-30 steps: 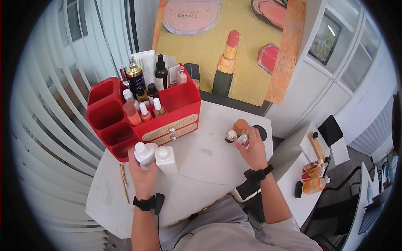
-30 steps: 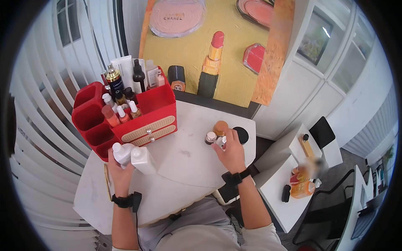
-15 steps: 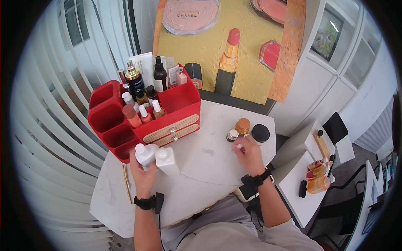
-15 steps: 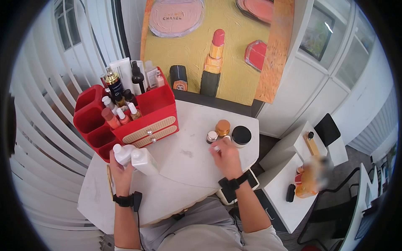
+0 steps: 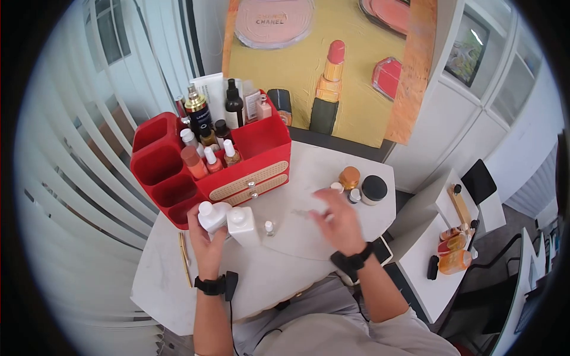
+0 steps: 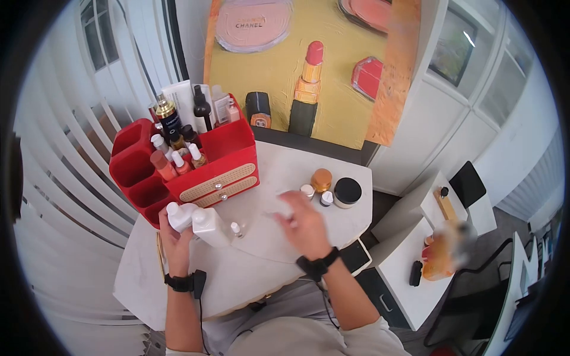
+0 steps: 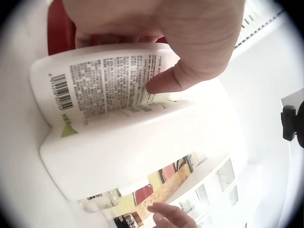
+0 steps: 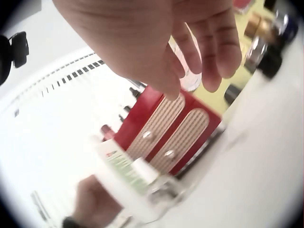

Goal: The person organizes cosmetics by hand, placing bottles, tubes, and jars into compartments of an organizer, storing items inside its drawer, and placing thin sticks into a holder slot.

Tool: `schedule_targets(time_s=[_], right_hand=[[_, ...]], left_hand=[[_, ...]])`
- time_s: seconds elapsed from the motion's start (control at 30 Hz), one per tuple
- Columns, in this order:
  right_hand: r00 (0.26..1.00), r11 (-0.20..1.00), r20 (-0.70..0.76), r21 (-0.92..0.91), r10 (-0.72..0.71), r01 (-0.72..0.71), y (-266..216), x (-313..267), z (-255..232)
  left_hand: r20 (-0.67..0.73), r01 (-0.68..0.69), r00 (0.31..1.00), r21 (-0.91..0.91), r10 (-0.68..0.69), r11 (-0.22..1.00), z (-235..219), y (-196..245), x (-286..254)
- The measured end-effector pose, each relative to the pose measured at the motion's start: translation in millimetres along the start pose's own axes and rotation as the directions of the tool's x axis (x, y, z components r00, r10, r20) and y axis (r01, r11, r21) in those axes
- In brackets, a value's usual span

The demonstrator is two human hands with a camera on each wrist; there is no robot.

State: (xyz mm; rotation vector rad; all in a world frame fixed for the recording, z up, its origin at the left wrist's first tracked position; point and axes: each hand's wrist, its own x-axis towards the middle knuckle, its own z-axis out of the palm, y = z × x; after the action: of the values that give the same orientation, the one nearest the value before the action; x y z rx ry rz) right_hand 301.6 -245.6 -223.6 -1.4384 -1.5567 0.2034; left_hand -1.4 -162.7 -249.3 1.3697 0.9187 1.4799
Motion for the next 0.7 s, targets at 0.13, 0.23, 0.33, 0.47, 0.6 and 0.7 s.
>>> schedule_targets(time_s=[0.13,0.23,0.33,0.47,0.6,0.7], right_hand=[[0.996,0.849,-0.040,-0.519,0.085,-0.093,38,-17,-43],[0.976,0.728,0.052,-0.674,0.214,-0.123,38,-31,-44],[0.977,0.762,0.100,-0.643,0.187,-0.080,28,-37,-31],[0.961,0.914,0.273,-0.399,0.035,0.080,4,-29,-19],[0.949,0.940,0.307,-0.339,0.074,0.037,-9,-14,-11],[0.954,0.931,0.299,-0.357,0.032,0.080,1,-5,0]], left_hand=[[-0.004,0.007,1.000,0.061,-0.007,0.998,4,7,0],[-0.007,-0.004,1.000,0.057,0.005,0.998,6,8,1],[0.005,-0.043,0.999,0.059,0.043,0.997,3,3,1],[-0.007,-0.036,0.999,0.051,0.037,0.998,6,5,1],[0.009,-0.043,0.999,0.042,0.043,0.998,3,0,2],[-0.002,-0.053,0.999,0.048,0.053,0.997,3,3,1]])
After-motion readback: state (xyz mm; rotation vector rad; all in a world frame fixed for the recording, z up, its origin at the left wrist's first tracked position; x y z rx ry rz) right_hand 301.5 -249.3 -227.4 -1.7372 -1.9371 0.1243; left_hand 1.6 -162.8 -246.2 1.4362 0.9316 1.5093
